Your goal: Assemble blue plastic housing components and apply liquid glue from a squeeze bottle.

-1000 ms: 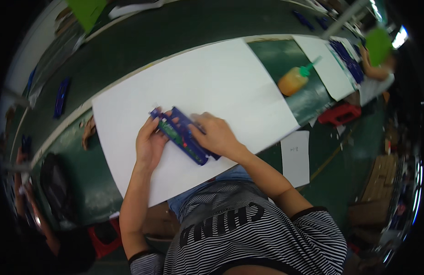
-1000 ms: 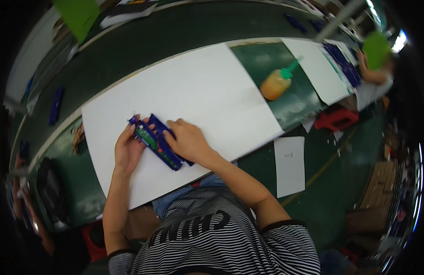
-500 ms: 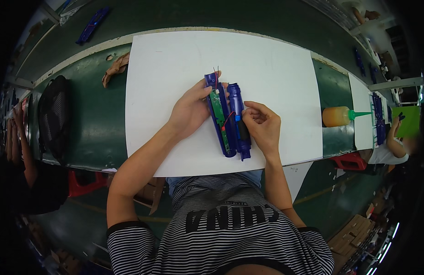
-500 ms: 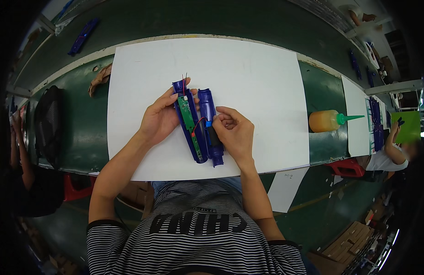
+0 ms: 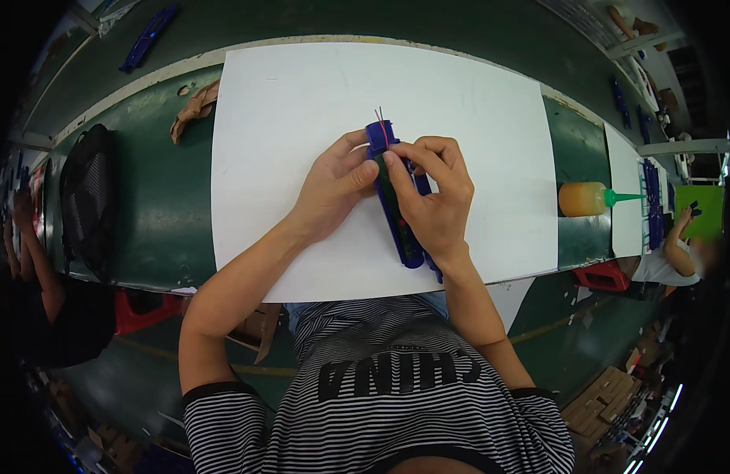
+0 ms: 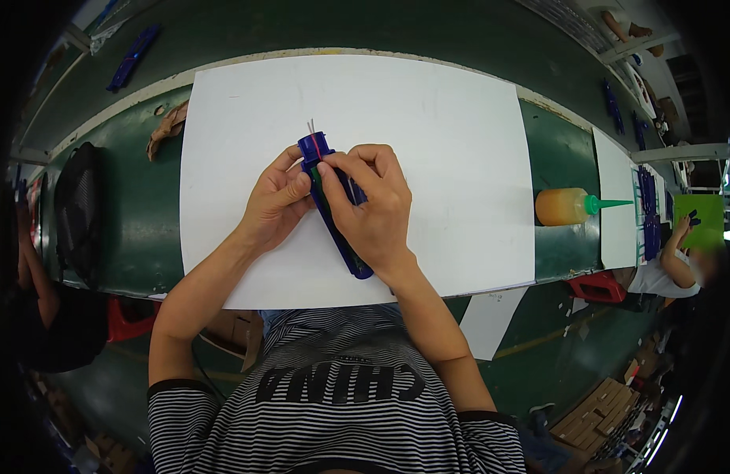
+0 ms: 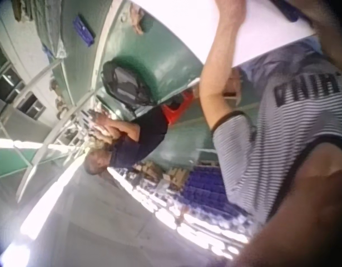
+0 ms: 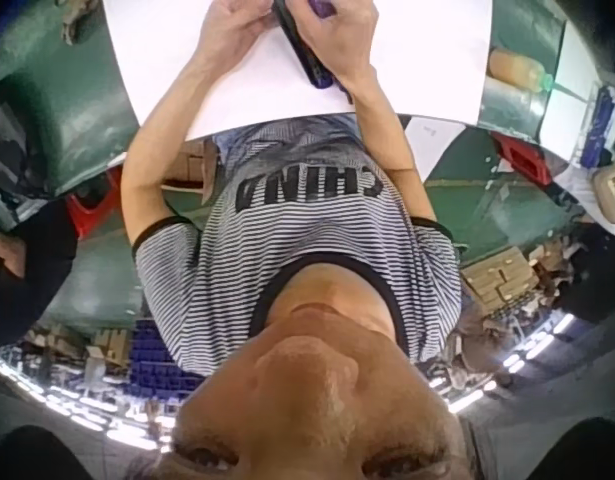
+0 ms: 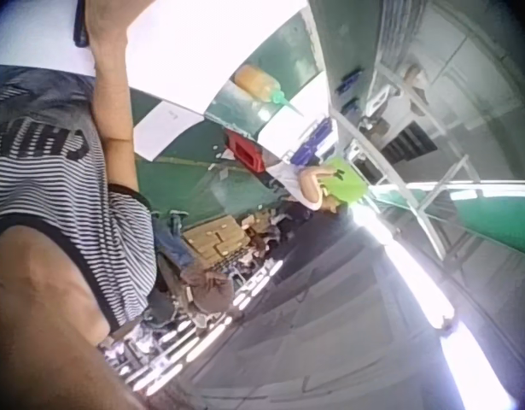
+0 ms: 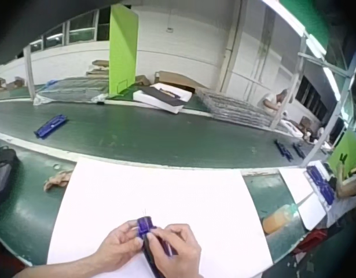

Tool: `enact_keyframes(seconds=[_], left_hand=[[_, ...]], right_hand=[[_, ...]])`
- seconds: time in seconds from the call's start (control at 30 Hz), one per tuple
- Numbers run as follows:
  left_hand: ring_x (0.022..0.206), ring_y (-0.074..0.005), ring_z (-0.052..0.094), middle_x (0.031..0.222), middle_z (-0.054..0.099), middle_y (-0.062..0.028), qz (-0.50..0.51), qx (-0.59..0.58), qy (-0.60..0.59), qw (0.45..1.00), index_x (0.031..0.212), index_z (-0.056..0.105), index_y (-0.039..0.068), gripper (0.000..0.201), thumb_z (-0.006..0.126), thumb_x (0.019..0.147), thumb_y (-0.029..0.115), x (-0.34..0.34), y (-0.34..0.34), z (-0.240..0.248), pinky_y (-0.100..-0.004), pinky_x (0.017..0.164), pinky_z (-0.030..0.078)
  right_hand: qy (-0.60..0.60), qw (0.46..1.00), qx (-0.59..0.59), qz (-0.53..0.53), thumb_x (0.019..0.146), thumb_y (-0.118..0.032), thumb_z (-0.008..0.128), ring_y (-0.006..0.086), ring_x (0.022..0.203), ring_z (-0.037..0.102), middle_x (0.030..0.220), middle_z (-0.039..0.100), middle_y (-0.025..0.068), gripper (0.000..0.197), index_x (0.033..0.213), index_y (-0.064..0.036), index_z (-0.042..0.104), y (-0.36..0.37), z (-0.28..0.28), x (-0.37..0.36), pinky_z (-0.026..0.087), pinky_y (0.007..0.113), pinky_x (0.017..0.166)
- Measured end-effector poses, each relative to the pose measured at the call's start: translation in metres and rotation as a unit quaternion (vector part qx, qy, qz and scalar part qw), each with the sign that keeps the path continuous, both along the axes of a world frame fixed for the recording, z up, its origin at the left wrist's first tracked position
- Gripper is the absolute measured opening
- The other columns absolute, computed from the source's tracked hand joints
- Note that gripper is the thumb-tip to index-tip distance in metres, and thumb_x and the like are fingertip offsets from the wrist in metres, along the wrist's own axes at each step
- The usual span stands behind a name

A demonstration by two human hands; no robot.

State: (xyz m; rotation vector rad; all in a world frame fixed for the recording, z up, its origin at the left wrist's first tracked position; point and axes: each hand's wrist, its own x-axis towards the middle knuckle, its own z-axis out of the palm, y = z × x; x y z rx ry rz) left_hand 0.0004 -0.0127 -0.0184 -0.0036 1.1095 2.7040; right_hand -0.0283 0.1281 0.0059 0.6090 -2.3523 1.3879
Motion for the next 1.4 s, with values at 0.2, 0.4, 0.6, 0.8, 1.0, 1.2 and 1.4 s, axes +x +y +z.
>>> enact_keyframes(seconds=[0.2,0.4,0.6,0.8,1.0,1.2,1.4], left_hand=[[0.106,-0.0199,0.052,0.114,0.053,-0.0132,0.029,-0.021,0.009,0.999,0.122,0.041,-0.001,0.044,0.061,0.084,0.011,0.007,0.001,-0.007,-0.0337,0.090,0.044],[0.099,-0.0182,0.056,0.107,0.058,-0.0140,0.160,-0.128,0.059,0.977,0.111,0.046,-0.001,0.035,0.063,0.082,0.004,0.016,0.011,0.011,-0.0294,0.084,0.048],[0.090,-0.0158,0.060,0.096,0.062,-0.0125,0.196,-0.144,0.048,0.969,0.101,0.050,0.000,0.020,0.060,0.085,0.006,0.017,0.009,0.009,-0.0286,0.080,0.050],[0.085,-0.0156,0.061,0.091,0.064,-0.0106,0.157,-0.125,-0.034,0.979,0.095,0.054,0.003,0.015,0.055,0.089,0.016,0.015,0.004,0.011,-0.0319,0.078,0.051],[0.092,-0.0185,0.059,0.095,0.061,-0.0081,0.077,-0.006,-0.110,0.991,0.094,0.053,0.006,0.016,0.049,0.092,0.022,0.015,-0.010,0.007,-0.0383,0.086,0.045],[0.096,-0.0204,0.057,0.100,0.058,-0.0076,0.040,0.011,-0.163,0.986,0.095,0.051,0.005,0.020,0.048,0.090,0.024,0.008,-0.014,0.005,-0.0399,0.090,0.042],[0.097,-0.0218,0.056,0.100,0.058,-0.0085,0.056,-0.008,-0.176,0.983,0.096,0.052,0.004,0.023,0.052,0.087,0.025,0.012,-0.011,0.001,-0.0402,0.089,0.042]], right_hand=[[0.184,0.981,0.023,0.056,0.063,-0.001,0.072,0.0193,0.073,0.054,0.080,0.055,0.0030,0.021,0.082,-0.0076,0.067,0.004,-0.005,-0.005,0.045,0.027,0.058],[0.222,0.972,0.057,0.044,0.057,-0.001,0.073,0.0207,0.075,0.054,0.081,0.055,0.0016,0.025,0.081,-0.0085,0.067,0.004,-0.008,-0.006,0.047,0.029,0.059],[0.238,0.968,0.074,0.037,0.056,-0.002,0.072,0.0200,0.074,0.054,0.080,0.054,0.0015,0.024,0.079,-0.0084,0.067,0.002,-0.010,-0.005,0.047,0.029,0.058],[0.237,0.967,0.083,0.049,0.058,-0.003,0.072,0.0193,0.075,0.054,0.082,0.054,0.0014,0.022,0.079,-0.0094,0.067,0.002,-0.012,-0.004,0.047,0.028,0.058],[0.214,0.972,0.085,0.046,0.059,-0.006,0.072,0.0195,0.081,0.054,0.085,0.054,0.0014,0.022,0.080,-0.0134,0.068,-0.003,-0.012,0.001,0.046,0.029,0.064],[0.168,0.977,0.116,0.056,0.062,-0.008,0.070,0.0199,0.084,0.054,0.089,0.053,0.0024,0.017,0.077,-0.0147,0.067,-0.005,-0.010,0.000,0.044,0.029,0.065],[0.180,0.966,0.168,0.080,0.065,-0.010,0.067,0.0207,0.087,0.053,0.090,0.053,0.0023,0.010,0.074,-0.0137,0.064,-0.002,-0.005,0.001,0.042,0.031,0.070]])
